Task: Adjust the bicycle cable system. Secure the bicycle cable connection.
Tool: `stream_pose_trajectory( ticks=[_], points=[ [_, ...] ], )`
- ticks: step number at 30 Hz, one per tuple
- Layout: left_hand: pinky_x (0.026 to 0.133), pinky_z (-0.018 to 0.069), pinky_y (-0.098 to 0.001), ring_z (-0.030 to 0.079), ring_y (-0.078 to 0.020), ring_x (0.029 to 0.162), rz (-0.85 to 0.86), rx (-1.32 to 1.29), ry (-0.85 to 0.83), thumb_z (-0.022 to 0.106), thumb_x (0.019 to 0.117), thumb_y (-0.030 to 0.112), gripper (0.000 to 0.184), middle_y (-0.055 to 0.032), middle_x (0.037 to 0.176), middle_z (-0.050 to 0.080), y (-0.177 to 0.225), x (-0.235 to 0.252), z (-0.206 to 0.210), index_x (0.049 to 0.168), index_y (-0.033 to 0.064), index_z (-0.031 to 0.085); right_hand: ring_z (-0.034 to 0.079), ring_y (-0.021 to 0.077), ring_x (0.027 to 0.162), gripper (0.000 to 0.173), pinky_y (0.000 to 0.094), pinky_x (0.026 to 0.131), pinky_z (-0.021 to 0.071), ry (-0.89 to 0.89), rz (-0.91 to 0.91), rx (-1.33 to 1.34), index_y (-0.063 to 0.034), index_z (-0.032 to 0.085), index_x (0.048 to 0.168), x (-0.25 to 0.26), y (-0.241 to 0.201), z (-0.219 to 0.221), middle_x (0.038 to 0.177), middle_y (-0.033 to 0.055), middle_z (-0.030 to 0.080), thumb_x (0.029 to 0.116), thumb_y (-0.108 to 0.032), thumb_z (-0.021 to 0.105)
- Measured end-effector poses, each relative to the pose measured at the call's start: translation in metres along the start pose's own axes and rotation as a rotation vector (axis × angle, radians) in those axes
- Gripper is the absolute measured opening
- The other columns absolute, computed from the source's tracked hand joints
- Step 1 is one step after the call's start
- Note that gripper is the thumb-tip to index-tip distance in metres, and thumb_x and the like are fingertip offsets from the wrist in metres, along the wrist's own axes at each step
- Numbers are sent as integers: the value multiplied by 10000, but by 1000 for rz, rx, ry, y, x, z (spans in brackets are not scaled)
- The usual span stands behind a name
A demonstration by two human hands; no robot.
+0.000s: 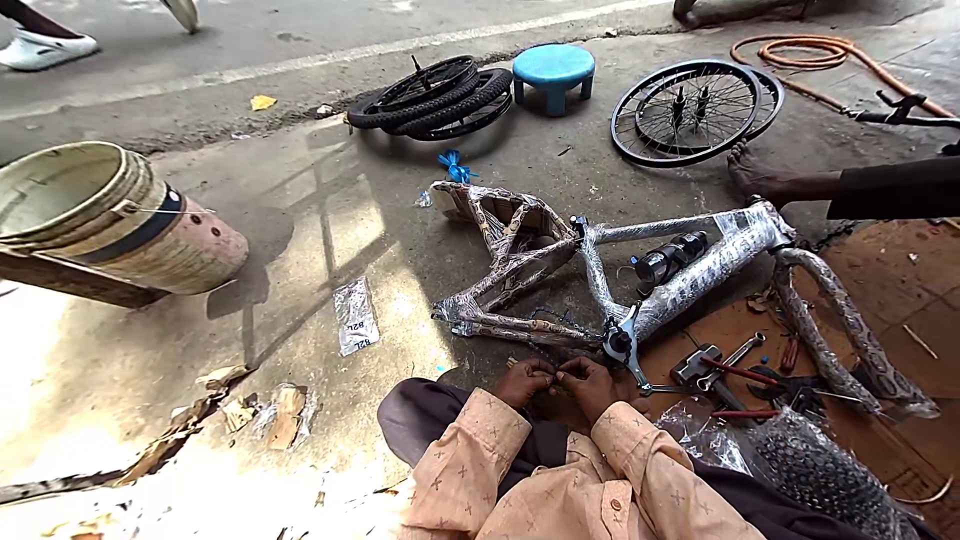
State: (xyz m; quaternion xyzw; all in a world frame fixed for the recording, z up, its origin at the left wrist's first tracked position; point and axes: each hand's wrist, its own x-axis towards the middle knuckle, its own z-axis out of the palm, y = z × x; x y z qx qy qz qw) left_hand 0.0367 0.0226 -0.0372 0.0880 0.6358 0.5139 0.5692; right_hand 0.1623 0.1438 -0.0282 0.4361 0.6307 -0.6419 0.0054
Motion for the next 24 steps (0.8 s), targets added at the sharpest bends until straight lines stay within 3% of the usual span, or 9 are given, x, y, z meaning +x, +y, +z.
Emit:
stream_pose_trajectory(
  ticks=[6,19,24],
  points=[
    [658,545,-254,669,-116,712,-1,26,-25,570,996,-37,162,-92,890,725,4,1,0,1151,-40,615,681,158,750,136,366,742,569,38,25,-37,-66,710,960,6,3,3,857,66,717,899,-167,779],
    [629,531,-236,649,-101,664,-20,45,-19,572,1008,-8,144,-81,831,711,8,-2,3,1137,-39,629,657,200,749,168,430,758,541,97,18,-125,-68,683,941,3,8,8,819,71,686,913,-215,758],
    [646,541,-252,662,-115,690,-4,61,-8,568,1031,50,152,-90,860,713,6,1,2,1134,-37,638,672,155,745,155,356,738,564,69,-13,-18,-49,670,1026,3,11,7,838,59,696,966,-191,686]
  ],
)
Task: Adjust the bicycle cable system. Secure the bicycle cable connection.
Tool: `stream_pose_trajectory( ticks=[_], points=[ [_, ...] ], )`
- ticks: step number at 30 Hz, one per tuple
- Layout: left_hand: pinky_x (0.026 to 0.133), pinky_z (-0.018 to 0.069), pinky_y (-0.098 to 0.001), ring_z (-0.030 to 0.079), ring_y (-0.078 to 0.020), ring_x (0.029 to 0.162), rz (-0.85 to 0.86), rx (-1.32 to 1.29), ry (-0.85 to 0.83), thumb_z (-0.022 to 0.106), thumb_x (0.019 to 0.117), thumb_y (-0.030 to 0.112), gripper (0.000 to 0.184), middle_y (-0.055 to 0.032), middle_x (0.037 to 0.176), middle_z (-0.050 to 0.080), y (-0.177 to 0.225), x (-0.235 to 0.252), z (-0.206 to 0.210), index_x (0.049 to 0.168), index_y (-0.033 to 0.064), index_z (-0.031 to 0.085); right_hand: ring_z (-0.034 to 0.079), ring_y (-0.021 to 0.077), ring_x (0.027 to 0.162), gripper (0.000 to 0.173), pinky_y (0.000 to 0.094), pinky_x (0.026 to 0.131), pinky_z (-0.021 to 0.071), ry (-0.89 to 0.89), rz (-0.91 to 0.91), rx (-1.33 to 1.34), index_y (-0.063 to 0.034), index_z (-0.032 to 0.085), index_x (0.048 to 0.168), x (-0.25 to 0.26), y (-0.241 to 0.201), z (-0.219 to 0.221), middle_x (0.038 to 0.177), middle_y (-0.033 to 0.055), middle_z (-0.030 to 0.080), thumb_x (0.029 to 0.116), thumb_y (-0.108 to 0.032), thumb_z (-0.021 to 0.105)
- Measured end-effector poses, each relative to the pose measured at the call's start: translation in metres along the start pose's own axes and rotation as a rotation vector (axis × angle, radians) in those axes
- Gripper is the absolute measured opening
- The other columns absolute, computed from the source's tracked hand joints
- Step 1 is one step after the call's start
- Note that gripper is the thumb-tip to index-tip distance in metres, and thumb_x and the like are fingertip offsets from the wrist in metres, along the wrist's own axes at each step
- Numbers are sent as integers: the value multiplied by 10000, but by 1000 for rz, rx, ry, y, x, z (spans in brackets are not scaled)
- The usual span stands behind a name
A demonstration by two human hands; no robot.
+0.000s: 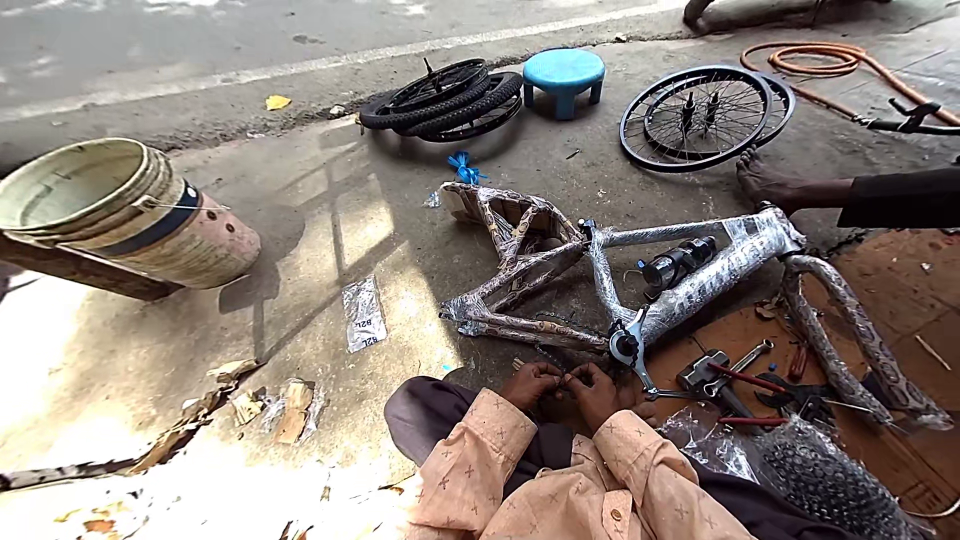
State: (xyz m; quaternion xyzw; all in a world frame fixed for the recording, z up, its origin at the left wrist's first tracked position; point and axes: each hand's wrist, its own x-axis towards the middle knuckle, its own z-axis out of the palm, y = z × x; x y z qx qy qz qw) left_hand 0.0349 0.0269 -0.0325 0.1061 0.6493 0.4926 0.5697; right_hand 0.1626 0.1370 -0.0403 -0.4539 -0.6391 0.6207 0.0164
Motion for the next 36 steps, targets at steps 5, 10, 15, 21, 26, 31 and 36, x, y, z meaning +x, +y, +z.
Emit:
stream_pose_trajectory(
  ticks=[5,10,15,21,26,31,36],
  points=[
    [638,533,-232,664,-105,686,-17,7,45,601,1011,28,126,-84,842,715,0,1,0,1107,-47,631,720,165,842,234,306,773,605,-34,40,252,37,625,1148,-14,-9,-5,1021,127,713,948,101,520],
    [626,518,-226,636,-94,663,-10,41,45,619,988,9,93,-70,807,691,-3,4,0,1068,-36,635,742,192,947,278,321,854,624,-83,47,345,62,634,1196,-20,-5,-12,1139,167,710,953,139,522],
    [617,496,-214,615,-73,663,-5,103,-5,639,974,35,90,-49,816,691,-3,3,-1,1042,-18,667,756,205,851,186,318,776,635,-77,67,420,51,638,1180,-22,-6,-16,1019,163,747,1012,42,559],
    [658,510,-235,613,-72,687,16,173,-67,624,993,63,116,-39,835,677,-9,9,-3,1082,-9,645,762,209,812,134,319,745,632,-21,105,425,46,610,1141,-24,-9,-13,959,159,758,1046,-13,536],
    [687,519,-232,643,-79,739,-3,156,-52,513,1044,68,167,-53,894,704,-3,6,0,1104,-5,651,719,150,752,102,297,732,616,42,12,240,5,704,1055,-20,-2,-9,919,104,735,978,-49,667],
    [705,537,-247,645,-94,749,-9,148,-68,496,1044,50,182,-56,901,686,-3,5,2,1114,-5,654,739,139,751,126,321,744,634,69,-9,93,-42,730,1042,-11,2,-2,897,71,758,945,-122,722],
    [727,549,-255,656,-95,770,7,125,-88,538,1035,46,151,-49,906,693,-5,6,1,1128,-10,643,721,123,742,141,337,753,604,67,-4,-55,-84,731,1012,-8,1,-1,864,31,755,911,-180,751]
  ],
)
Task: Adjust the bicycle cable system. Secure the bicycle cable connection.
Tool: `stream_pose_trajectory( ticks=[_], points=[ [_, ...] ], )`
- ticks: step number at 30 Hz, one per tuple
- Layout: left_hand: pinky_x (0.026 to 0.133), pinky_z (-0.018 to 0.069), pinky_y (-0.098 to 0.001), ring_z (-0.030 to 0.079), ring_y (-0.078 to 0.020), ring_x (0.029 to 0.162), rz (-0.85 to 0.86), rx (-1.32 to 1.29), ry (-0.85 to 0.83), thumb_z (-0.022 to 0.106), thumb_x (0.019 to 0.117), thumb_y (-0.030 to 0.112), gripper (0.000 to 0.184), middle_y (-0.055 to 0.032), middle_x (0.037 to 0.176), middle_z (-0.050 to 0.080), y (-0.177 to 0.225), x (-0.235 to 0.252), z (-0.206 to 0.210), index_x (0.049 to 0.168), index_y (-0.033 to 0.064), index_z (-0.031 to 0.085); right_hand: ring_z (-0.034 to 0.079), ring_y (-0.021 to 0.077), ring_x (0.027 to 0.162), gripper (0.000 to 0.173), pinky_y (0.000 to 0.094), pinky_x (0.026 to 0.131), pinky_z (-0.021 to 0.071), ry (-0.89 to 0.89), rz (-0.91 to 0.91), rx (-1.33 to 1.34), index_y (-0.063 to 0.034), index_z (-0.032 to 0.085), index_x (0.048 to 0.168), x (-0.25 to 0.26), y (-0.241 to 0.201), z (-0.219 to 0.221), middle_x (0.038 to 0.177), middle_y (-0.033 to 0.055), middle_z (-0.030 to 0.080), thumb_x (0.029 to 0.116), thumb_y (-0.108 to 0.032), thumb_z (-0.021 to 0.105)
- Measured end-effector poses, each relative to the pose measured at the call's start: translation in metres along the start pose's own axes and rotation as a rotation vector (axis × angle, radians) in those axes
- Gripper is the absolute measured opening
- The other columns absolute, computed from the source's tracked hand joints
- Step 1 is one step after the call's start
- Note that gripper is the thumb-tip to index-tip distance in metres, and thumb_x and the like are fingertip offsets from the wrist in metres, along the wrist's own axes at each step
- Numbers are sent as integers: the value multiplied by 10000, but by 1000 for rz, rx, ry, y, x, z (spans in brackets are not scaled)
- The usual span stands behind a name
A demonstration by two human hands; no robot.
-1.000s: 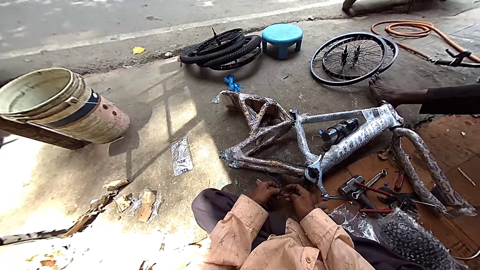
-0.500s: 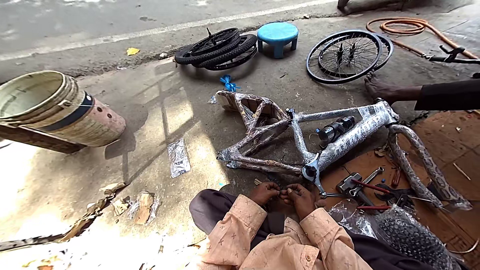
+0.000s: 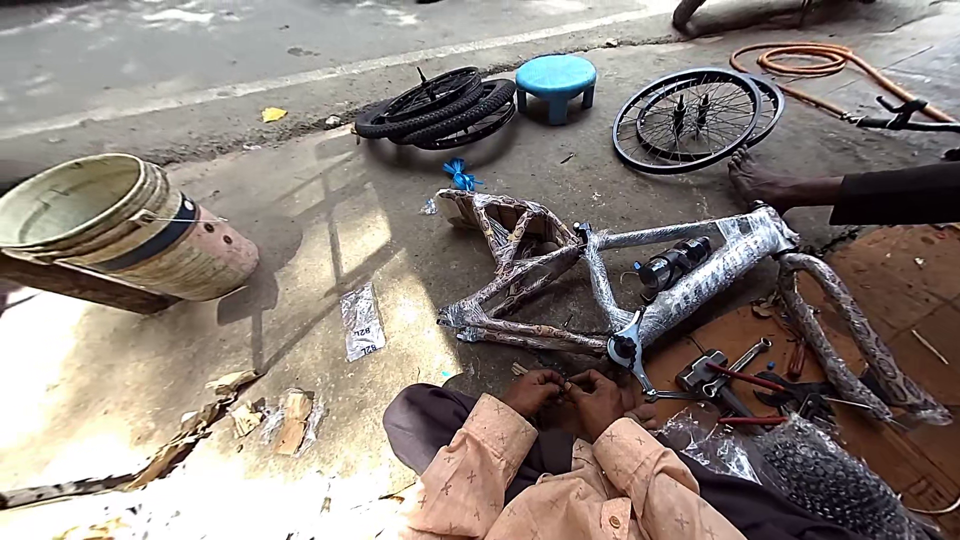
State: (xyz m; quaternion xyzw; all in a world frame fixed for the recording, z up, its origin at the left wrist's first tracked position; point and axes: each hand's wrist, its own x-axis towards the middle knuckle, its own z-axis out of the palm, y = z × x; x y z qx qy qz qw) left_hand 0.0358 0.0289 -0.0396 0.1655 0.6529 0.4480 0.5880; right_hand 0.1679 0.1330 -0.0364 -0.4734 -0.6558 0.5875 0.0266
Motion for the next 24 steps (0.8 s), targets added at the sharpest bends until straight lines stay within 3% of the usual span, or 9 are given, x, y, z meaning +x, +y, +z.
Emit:
stream_pose_trajectory(
  ticks=[7,12,18,24],
  points=[
    [716,541,-250,646,-89,760,-11,34,11,554,1027,44,154,-50,908,686,0,1,2,1141,-9,643,710,125,749,171,361,761,589,13,-17,-113,-103,707,1016,0,0,-1,846,12,741,885,-198,763],
    [762,554,-276,655,-98,805,8,102,-8,547,1028,71,183,-60,960,686,-4,4,0,1168,-8,635,706,106,821,149,353,837,572,16,-64,-262,-132,742,1005,-2,-5,-2,907,-6,746,892,-229,743],
    [760,554,-263,659,-90,801,0,80,9,543,1043,84,190,-61,958,696,-5,5,0,1176,-10,639,696,215,1031,208,403,971,540,-14,-367,-480,-88,781,1070,-5,0,-4,1069,93,738,940,-160,635],
    [738,537,-248,645,-75,785,-12,99,12,534,1047,83,189,-51,953,701,0,1,5,1161,-12,651,652,283,1169,300,439,1031,512,-209,-384,-746,-97,729,1203,-4,-10,-12,1225,152,679,978,-87,531]
  ],
)
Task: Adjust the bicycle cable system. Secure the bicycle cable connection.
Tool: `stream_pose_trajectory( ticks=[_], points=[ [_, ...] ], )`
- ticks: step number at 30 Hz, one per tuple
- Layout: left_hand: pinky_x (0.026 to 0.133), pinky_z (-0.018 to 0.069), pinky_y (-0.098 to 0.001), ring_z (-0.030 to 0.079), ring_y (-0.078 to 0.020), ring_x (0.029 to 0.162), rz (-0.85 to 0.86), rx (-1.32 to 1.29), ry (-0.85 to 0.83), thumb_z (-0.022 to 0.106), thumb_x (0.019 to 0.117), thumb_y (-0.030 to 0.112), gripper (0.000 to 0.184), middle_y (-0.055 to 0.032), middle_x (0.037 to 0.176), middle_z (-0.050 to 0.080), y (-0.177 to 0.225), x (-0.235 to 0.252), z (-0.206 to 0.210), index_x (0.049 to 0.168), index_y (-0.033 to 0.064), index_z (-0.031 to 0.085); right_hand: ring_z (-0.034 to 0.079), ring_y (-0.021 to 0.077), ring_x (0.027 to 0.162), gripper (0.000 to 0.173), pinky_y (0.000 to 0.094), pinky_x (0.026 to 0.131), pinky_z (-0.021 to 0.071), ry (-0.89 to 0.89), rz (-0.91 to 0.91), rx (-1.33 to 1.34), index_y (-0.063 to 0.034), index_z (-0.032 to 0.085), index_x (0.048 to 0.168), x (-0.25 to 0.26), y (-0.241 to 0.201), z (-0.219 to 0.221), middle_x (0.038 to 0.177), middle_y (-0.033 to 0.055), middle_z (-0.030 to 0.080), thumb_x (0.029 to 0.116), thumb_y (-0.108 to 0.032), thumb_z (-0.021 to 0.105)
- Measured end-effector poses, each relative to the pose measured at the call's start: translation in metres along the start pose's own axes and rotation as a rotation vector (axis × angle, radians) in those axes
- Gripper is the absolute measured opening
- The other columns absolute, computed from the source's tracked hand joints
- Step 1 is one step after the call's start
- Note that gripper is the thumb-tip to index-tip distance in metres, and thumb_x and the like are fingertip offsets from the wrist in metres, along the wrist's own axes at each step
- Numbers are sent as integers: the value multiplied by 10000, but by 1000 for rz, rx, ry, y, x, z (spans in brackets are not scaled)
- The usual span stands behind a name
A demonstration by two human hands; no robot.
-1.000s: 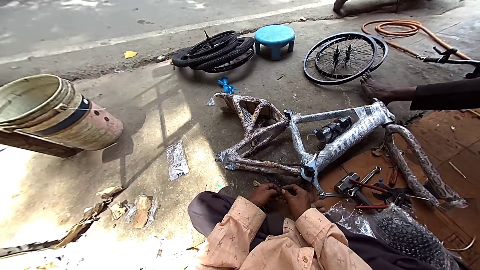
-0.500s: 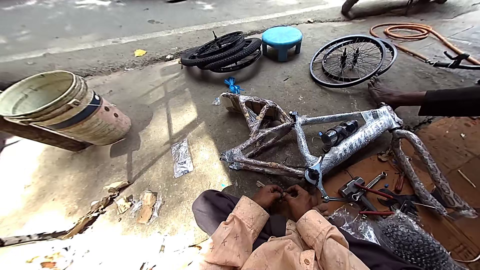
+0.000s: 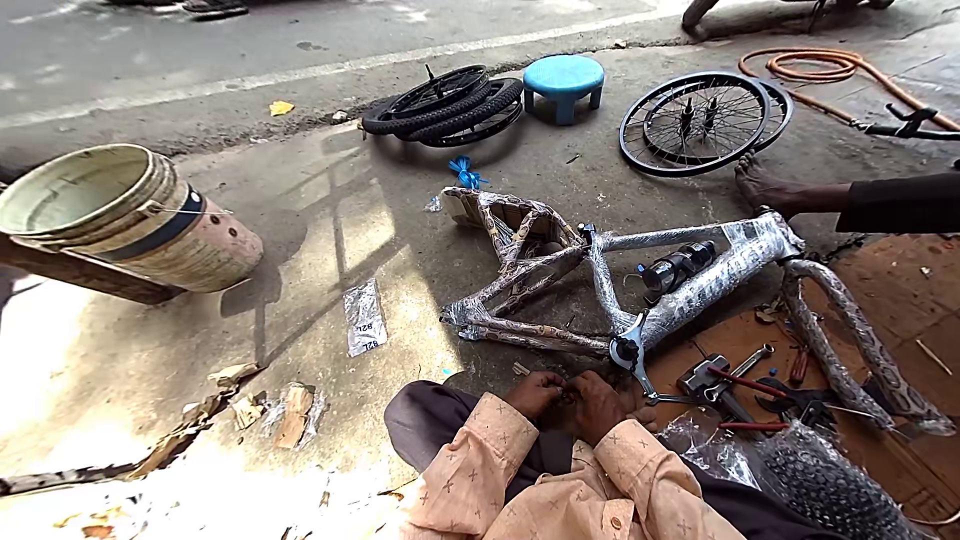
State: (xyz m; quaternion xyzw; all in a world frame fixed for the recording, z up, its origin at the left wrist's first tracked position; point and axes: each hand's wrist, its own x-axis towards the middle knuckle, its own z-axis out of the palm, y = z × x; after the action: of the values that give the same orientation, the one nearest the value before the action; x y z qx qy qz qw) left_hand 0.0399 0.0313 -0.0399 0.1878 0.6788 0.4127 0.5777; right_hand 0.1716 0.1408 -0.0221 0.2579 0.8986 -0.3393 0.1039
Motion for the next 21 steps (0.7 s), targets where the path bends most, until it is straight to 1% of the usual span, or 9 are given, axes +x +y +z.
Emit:
stream_pose_trajectory(
  ticks=[3,6,9,12,15,21],
  points=[
    [735,537,-248,643,-75,781,9,-23,-3,538,1040,70,180,-53,943,699,0,0,0,1154,-16,649,646,292,1175,318,448,1034,509,-76,-29,-58,-94,715,1235,2,-3,-9,1241,156,667,979,-68,529],
    [732,543,-248,645,-79,778,19,-33,-13,553,1026,57,176,-57,941,696,-2,1,-1,1155,-18,647,622,308,1212,345,463,1045,502,-139,-42,-107,-82,696,1253,5,-4,-10,1273,163,644,954,-34,532],
    [723,538,-244,644,-78,777,14,-20,-23,564,1021,57,181,-56,952,701,-2,1,-2,1165,-12,649,617,308,1221,344,465,1051,497,-151,-39,-110,-77,690,1253,5,-3,-10,1284,160,640,953,-31,527],
    [717,534,-237,643,-70,772,17,-21,-25,563,1023,60,178,-48,942,705,-3,2,-2,1160,-12,652,636,278,1202,315,439,1055,498,-137,-25,-85,-94,703,1244,5,-2,-13,1269,135,659,978,-67,535],
    [709,534,-233,640,-66,761,15,-38,-21,576,1016,56,179,-46,930,703,-4,2,-2,1161,-17,651,640,272,1193,299,431,1053,499,-146,-21,-77,-102,705,1241,7,-1,-15,1261,130,662,992,-99,539],
    [698,531,-234,641,-69,757,0,-29,-29,562,1019,54,190,-49,942,705,-1,2,-2,1177,-11,646,640,280,1185,300,434,1049,500,-155,-28,-85,-92,700,1242,8,-2,-19,1251,148,657,987,-92,542]
  ],
)
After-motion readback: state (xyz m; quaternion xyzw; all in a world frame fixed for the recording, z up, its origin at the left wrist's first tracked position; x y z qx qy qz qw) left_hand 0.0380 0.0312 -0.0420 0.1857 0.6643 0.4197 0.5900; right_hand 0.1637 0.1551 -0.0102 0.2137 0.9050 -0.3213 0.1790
